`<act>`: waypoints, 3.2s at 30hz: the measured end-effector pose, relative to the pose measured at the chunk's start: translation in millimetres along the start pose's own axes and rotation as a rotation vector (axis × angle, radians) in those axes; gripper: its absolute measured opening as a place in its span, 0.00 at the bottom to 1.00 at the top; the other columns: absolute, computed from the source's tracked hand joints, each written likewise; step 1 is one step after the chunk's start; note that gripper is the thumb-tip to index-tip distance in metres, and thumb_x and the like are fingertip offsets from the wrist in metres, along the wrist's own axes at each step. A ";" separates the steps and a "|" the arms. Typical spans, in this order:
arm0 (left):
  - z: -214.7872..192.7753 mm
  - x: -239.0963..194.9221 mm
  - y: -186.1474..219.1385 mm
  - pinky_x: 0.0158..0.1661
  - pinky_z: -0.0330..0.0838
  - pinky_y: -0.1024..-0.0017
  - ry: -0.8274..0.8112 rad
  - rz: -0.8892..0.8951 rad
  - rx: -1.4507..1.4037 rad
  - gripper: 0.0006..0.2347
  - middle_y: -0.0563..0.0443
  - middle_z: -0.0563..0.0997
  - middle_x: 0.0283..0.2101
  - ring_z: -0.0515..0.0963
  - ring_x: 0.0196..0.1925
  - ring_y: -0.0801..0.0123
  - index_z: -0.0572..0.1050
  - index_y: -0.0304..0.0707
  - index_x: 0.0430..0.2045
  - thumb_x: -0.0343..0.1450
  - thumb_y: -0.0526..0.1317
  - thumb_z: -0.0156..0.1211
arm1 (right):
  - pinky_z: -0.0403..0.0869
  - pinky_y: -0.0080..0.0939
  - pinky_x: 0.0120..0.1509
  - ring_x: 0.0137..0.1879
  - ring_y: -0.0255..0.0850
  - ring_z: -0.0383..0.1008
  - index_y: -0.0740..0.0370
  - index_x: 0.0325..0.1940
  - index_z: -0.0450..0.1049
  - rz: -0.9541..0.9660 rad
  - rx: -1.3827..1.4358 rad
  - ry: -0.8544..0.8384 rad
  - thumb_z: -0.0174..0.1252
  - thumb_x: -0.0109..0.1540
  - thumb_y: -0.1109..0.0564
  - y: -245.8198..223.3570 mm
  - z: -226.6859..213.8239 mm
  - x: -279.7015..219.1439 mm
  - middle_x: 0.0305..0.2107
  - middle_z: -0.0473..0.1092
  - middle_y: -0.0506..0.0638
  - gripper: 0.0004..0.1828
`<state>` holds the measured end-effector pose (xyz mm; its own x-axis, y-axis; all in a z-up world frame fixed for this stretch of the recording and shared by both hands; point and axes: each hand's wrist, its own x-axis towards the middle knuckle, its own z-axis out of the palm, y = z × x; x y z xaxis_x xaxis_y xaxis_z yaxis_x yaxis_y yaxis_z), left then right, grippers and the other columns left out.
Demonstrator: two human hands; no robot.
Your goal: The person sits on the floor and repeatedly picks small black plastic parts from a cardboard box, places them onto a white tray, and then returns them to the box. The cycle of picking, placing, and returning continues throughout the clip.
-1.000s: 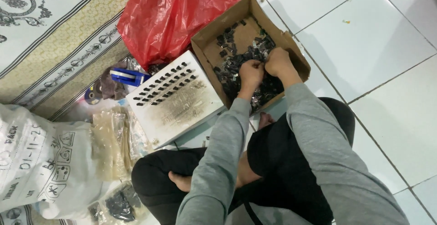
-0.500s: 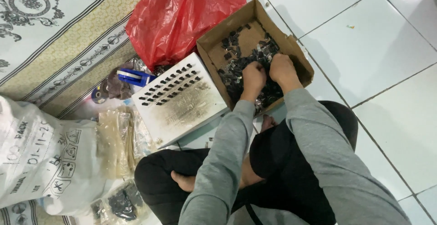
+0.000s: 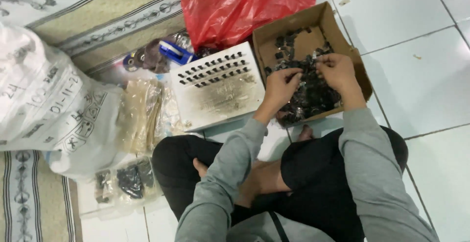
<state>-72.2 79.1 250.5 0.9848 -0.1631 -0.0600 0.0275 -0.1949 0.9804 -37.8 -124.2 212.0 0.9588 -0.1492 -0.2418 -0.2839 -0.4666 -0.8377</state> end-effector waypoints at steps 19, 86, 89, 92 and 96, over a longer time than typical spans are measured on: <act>-182.8 -115.2 -76.7 0.41 0.84 0.67 0.239 -0.226 -0.881 0.14 0.36 0.80 0.39 0.85 0.39 0.60 0.74 0.16 0.49 0.73 0.31 0.64 | 0.73 0.33 0.36 0.34 0.33 0.69 0.72 0.43 0.80 -0.570 0.404 -0.209 0.67 0.62 0.68 -126.9 174.1 -124.1 0.25 0.74 0.58 0.06; -202.5 -106.5 -44.9 0.40 0.81 0.63 0.396 -0.070 -0.293 0.17 0.33 0.84 0.39 0.85 0.42 0.56 0.75 0.27 0.56 0.74 0.36 0.60 | 0.75 0.45 0.41 0.40 0.49 0.77 0.70 0.48 0.79 -0.771 0.085 -0.132 0.67 0.63 0.69 -147.9 210.2 -103.4 0.33 0.76 0.61 0.10; -218.3 -114.1 -42.4 0.42 0.79 0.59 0.533 -0.107 -0.201 0.20 0.30 0.82 0.39 0.83 0.42 0.56 0.69 0.20 0.61 0.73 0.32 0.54 | 0.76 0.46 0.40 0.40 0.54 0.77 0.66 0.47 0.81 -0.912 -0.086 -0.159 0.67 0.62 0.68 -182.4 226.9 -96.0 0.34 0.76 0.59 0.09; -231.3 -112.7 -52.4 0.42 0.78 0.59 0.594 -0.143 -0.187 0.23 0.32 0.82 0.37 0.82 0.40 0.59 0.64 0.20 0.65 0.73 0.32 0.51 | 0.74 0.46 0.45 0.43 0.52 0.75 0.61 0.46 0.82 -1.016 -0.239 -0.220 0.65 0.62 0.67 -202.9 250.8 -80.3 0.35 0.75 0.55 0.09; -240.9 -112.6 -52.4 0.42 0.79 0.57 0.582 -0.198 -0.213 0.25 0.32 0.83 0.39 0.84 0.40 0.56 0.60 0.23 0.68 0.73 0.33 0.49 | 0.70 0.46 0.50 0.44 0.51 0.71 0.60 0.42 0.80 -1.153 -0.449 -0.258 0.65 0.60 0.68 -201.1 284.6 -56.2 0.33 0.73 0.54 0.09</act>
<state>-143.1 340.7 251.0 0.8877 0.4190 -0.1909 0.1926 0.0388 0.9805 -31.1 226.2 254.6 0.6118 0.6910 0.3850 0.7856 -0.4739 -0.3978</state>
